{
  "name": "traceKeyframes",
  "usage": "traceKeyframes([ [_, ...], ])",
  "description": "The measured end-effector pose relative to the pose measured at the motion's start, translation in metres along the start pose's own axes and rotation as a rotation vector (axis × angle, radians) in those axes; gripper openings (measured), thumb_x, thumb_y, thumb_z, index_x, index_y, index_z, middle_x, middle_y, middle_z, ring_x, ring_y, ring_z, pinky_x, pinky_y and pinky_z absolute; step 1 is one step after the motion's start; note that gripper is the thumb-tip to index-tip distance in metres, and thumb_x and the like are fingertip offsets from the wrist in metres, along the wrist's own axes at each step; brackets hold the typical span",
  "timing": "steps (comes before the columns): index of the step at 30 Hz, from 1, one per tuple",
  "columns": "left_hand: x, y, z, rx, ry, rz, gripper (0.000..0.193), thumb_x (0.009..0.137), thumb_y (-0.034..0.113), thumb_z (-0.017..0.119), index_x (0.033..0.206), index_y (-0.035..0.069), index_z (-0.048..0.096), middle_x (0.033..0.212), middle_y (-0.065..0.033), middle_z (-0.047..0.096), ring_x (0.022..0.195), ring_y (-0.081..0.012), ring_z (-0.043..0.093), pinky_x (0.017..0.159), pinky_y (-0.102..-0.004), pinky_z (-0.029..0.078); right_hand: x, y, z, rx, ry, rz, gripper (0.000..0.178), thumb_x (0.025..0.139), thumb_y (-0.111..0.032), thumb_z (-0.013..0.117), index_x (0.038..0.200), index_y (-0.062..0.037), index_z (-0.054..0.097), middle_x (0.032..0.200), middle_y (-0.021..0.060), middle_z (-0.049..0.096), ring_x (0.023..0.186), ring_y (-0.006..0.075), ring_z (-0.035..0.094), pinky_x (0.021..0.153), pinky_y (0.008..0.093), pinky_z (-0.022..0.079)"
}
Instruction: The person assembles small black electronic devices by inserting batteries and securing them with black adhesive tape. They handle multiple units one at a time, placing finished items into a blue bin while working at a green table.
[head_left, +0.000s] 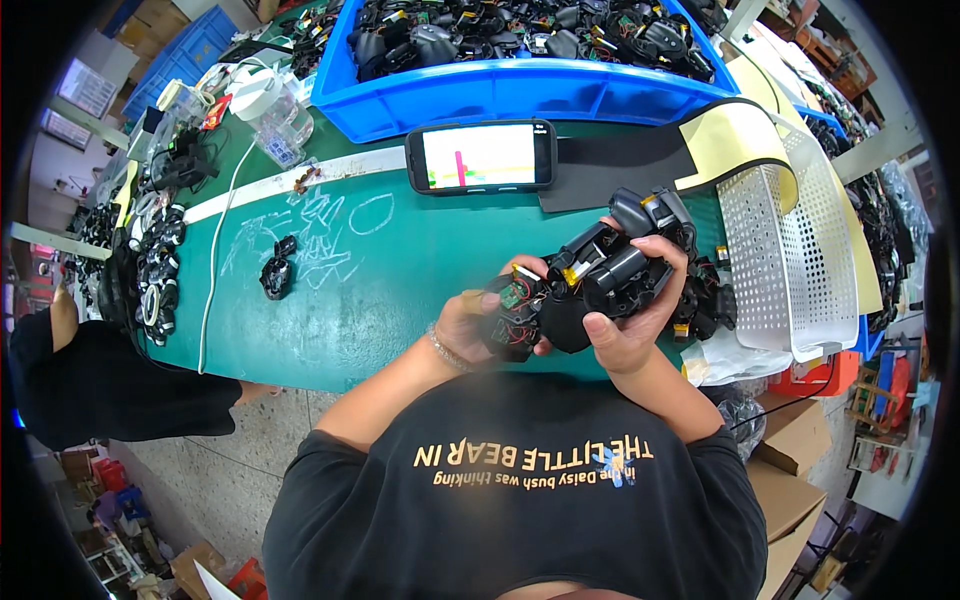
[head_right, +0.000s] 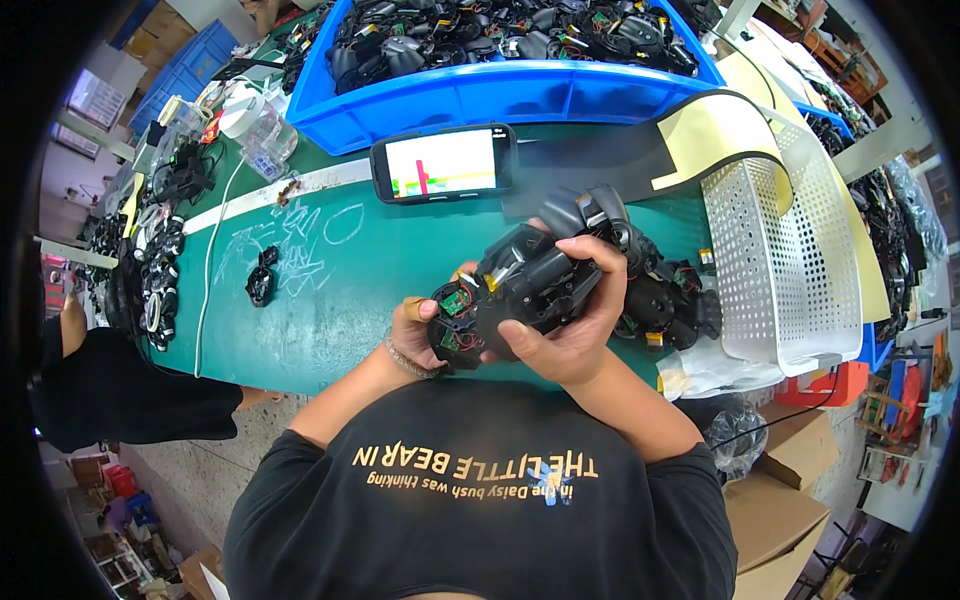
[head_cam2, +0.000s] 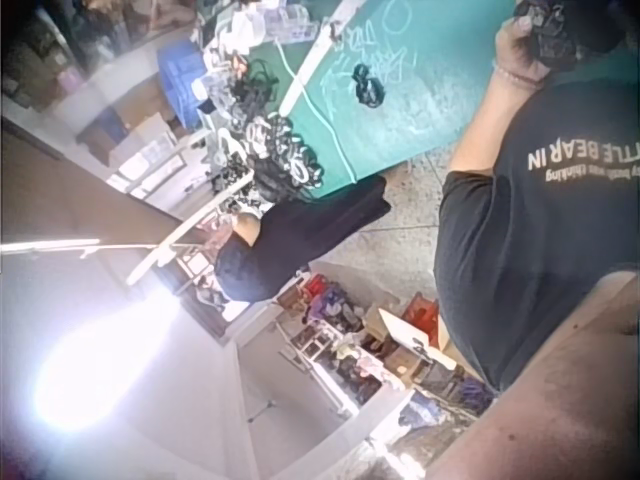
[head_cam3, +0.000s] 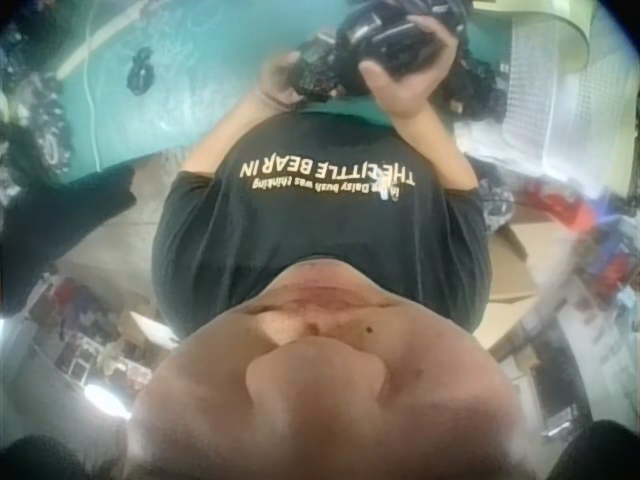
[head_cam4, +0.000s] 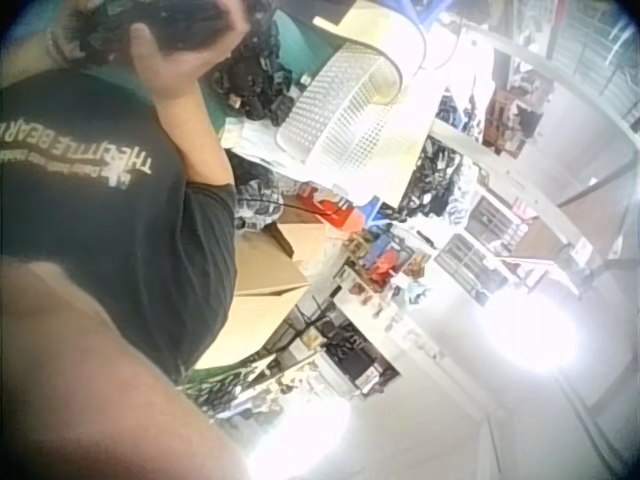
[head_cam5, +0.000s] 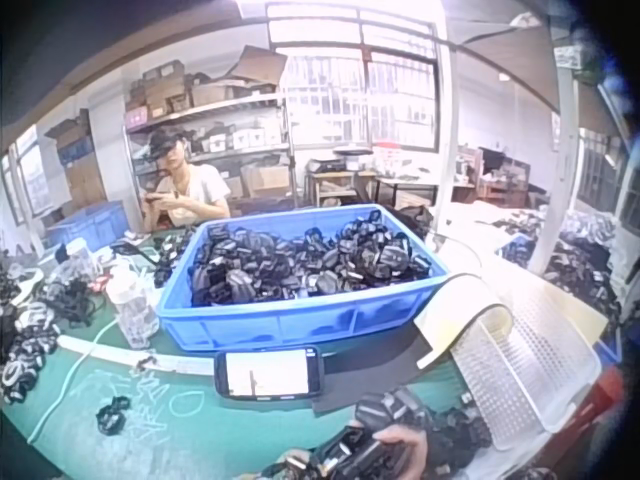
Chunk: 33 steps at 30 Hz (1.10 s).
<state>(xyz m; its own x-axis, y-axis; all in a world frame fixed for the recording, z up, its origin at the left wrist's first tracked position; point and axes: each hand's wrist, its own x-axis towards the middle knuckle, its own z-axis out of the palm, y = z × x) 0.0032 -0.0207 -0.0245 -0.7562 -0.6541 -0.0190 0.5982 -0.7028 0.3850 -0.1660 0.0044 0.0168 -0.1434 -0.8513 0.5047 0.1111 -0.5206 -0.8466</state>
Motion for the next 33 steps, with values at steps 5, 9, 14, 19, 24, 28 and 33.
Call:
traceKeyframes([
  [5,0.001,0.000,0.002,-0.004,-0.002,-0.004,0.061,0.070,0.032,0.069,0.119,0.006,0.043,0.107,-0.0173,0.055,0.086,-0.0293,0.060,0.067,-0.0399,0.051,0.003,0.008,-0.007,0.056,-0.098,-0.140,0.072,0.070,-0.018,0.079,0.120,-0.0040,0.028,0.119,0.0261,0.044,0.101,0.0283,0.057,0.086,0.0377,0.049],
  [9,0.001,0.000,0.001,0.005,0.001,0.003,0.060,0.070,0.031,0.069,0.118,0.006,0.043,0.106,-0.0179,0.055,0.085,-0.0292,0.060,0.066,-0.0400,0.051,0.004,0.009,-0.007,0.045,-0.104,-0.158,0.071,0.071,-0.018,0.079,0.120,-0.0040,0.029,0.118,0.0257,0.045,0.100,0.0279,0.058,0.085,0.0373,0.049],
  [14,0.001,0.000,-0.001,0.022,0.025,0.004,0.061,0.070,0.032,0.070,0.118,0.005,0.044,0.106,-0.0187,0.055,0.084,-0.0294,0.060,0.066,-0.0405,0.051,0.001,0.006,-0.002,0.044,-0.047,-0.059,0.076,0.069,-0.033,0.078,0.121,-0.0068,0.030,0.118,0.0217,0.044,0.097,0.0234,0.053,0.083,0.0341,0.047],
  [19,0.002,-0.001,-0.001,0.005,0.012,0.008,0.061,0.070,0.031,0.070,0.119,0.005,0.044,0.104,-0.0189,0.056,0.083,-0.0298,0.061,0.065,-0.0404,0.051,0.003,0.010,-0.006,0.062,-0.087,-0.116,0.072,0.070,-0.019,0.079,0.120,-0.0046,0.028,0.119,0.0256,0.045,0.100,0.0269,0.058,0.084,0.0371,0.050],
  [24,0.003,-0.001,-0.003,0.014,0.005,0.002,0.060,0.070,0.031,0.070,0.119,0.005,0.045,0.102,-0.0186,0.057,0.083,-0.0298,0.060,0.065,-0.0402,0.051,0.003,0.007,-0.002,0.161,-0.088,-0.089,0.071,0.071,-0.017,0.078,0.120,-0.0047,0.028,0.119,0.0254,0.045,0.100,0.0265,0.057,0.083,0.0370,0.050],
  [28,0.002,-0.001,-0.002,0.012,0.014,-0.002,0.060,0.070,0.031,0.069,0.119,0.006,0.044,0.103,-0.0181,0.056,0.083,-0.0294,0.061,0.066,-0.0400,0.051,0.003,0.013,-0.005,0.089,-0.107,-0.129,0.071,0.071,-0.015,0.078,0.121,-0.0049,0.028,0.119,0.0255,0.044,0.099,0.0269,0.057,0.083,0.0373,0.051],
  [33,0.001,-0.002,0.002,0.008,0.044,0.004,0.061,0.070,0.031,0.068,0.120,0.006,0.043,0.107,-0.0176,0.055,0.083,-0.0291,0.061,0.067,-0.0400,0.052,0.003,0.013,-0.003,0.077,-0.079,-0.142,0.070,0.070,-0.013,0.078,0.120,-0.0028,0.031,0.110,0.0175,0.045,0.098,0.0239,0.057,0.092,0.0397,0.045],
])
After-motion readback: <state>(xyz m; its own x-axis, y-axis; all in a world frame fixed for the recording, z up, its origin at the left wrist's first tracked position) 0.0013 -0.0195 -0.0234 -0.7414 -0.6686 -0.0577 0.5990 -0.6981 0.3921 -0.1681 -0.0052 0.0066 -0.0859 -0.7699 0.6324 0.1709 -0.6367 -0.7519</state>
